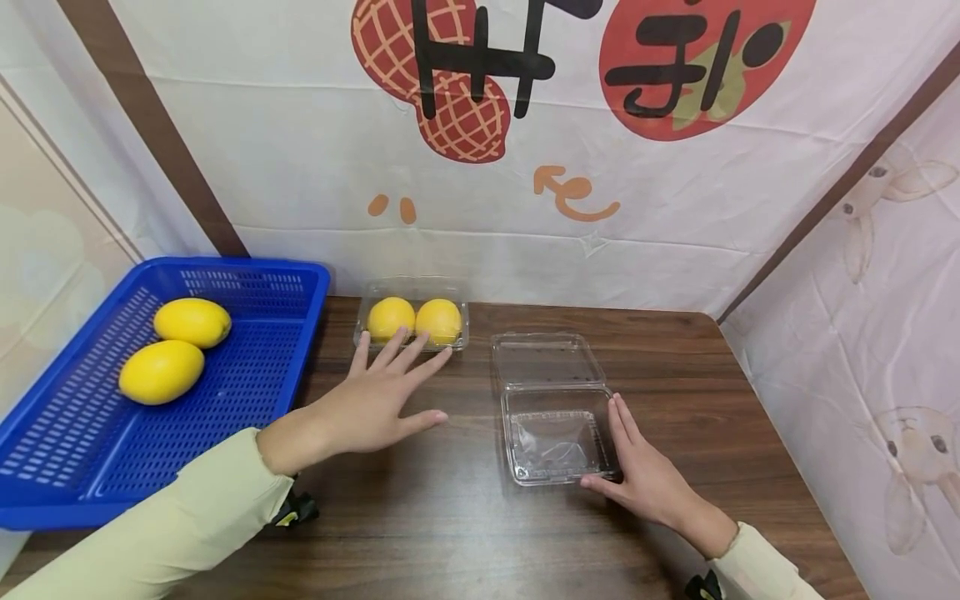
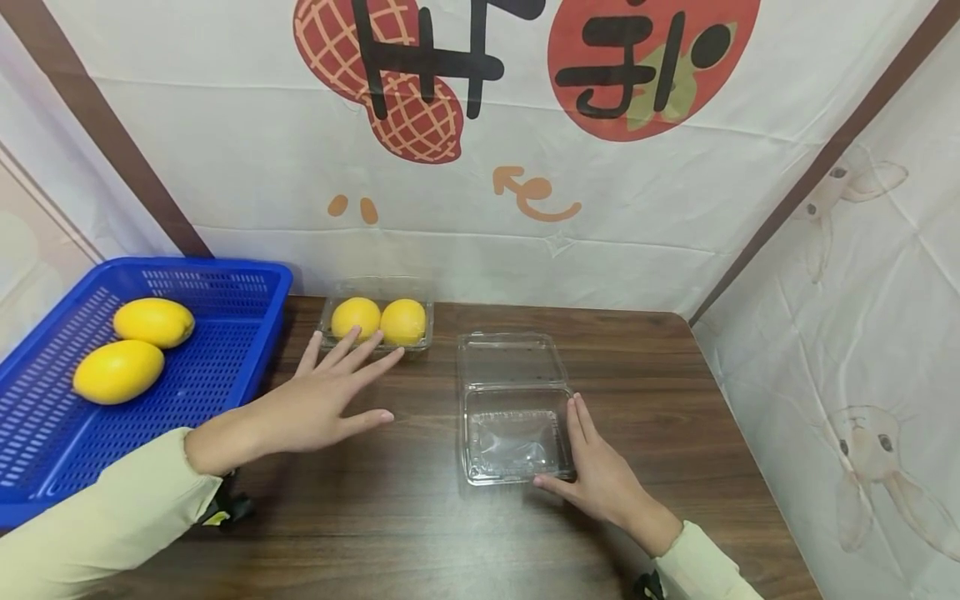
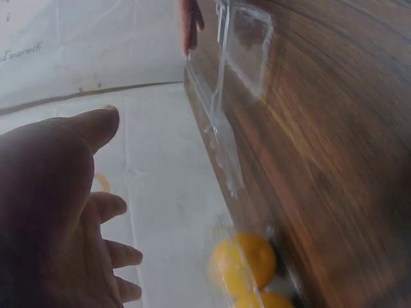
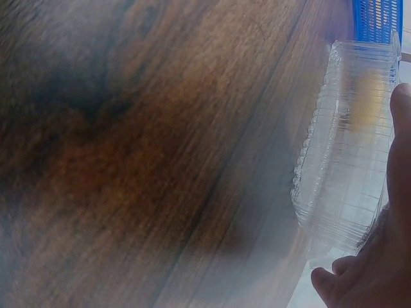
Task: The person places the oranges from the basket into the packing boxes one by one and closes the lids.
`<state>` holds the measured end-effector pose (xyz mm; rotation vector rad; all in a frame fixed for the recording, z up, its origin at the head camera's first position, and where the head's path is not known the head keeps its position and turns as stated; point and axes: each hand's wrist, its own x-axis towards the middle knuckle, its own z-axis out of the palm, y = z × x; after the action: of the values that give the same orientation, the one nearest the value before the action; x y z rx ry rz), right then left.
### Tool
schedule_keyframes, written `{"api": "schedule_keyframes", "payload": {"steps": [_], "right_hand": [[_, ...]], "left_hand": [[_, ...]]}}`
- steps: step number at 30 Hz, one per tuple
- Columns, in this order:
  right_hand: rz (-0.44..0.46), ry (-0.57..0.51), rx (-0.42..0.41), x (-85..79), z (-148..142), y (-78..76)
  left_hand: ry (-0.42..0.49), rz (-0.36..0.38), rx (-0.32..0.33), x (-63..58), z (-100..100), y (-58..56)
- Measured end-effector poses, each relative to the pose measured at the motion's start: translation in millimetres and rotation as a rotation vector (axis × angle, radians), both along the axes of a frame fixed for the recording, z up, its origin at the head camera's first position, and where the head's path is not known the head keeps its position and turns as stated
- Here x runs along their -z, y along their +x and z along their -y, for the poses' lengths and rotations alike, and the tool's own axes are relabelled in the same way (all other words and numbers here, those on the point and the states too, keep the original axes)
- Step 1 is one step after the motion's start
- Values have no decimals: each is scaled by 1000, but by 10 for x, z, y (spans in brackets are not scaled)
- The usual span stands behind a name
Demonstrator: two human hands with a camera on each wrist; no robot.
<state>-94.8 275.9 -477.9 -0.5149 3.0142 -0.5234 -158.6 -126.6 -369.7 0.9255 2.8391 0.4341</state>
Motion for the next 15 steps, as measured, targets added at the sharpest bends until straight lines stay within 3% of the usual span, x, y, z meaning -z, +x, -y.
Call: {"api": "schedule_keyframes", "payload": {"steps": [15], "right_hand": [[6,8,-8,-1,0,-2]], "left_hand": [[-29,-8,-49,-173,287,-57]]}}
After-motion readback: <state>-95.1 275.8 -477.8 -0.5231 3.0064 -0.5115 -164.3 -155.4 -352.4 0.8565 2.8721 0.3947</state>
